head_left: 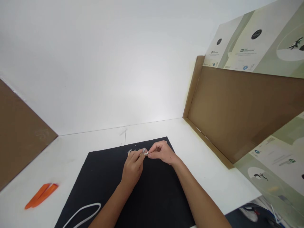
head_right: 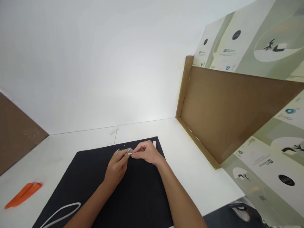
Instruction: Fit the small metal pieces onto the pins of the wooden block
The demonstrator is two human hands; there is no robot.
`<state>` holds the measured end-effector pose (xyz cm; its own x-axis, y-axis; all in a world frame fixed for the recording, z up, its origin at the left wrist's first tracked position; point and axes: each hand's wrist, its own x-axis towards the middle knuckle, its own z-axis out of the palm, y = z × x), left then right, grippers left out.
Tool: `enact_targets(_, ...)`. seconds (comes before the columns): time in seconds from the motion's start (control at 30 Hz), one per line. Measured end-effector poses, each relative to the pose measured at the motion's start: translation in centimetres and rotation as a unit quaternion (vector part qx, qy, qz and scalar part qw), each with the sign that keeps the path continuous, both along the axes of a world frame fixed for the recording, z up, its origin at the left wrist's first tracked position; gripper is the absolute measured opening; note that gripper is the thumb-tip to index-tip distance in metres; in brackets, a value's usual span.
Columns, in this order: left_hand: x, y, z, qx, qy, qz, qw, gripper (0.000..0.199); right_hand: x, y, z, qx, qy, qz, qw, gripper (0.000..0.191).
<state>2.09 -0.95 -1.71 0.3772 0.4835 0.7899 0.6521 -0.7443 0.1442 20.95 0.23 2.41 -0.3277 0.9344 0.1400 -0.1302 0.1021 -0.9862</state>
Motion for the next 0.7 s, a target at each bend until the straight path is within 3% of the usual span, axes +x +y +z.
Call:
enact_targets(0.1,0.0,0.0,0.1,0.011,0.005,0.003,1.0,0.038,-0.3,0.0,0.0,0.005,0.016,-0.015,1.0,0.024)
enact_targets(0.33,0.0,-0.1,0.7,0.051,0.017,0.007,0.999,0.041,-0.6,0.8,-0.7,0.023,0.021,-0.119,0.992,0.022)
enact_targets(0.43,0.0,-0.1,0.7,0.057,0.029,0.019,0.998,0.041,-0.1,0.8,-0.7,0.014,0.016,-0.104,0.994,0.023)
enact_targets(0.7,-0.3,0.1,0.3,0.052,0.042,0.02,0.998,0.039,0.5,0.2,-0.2,0.003,-0.011,0.008,1.0,0.026)
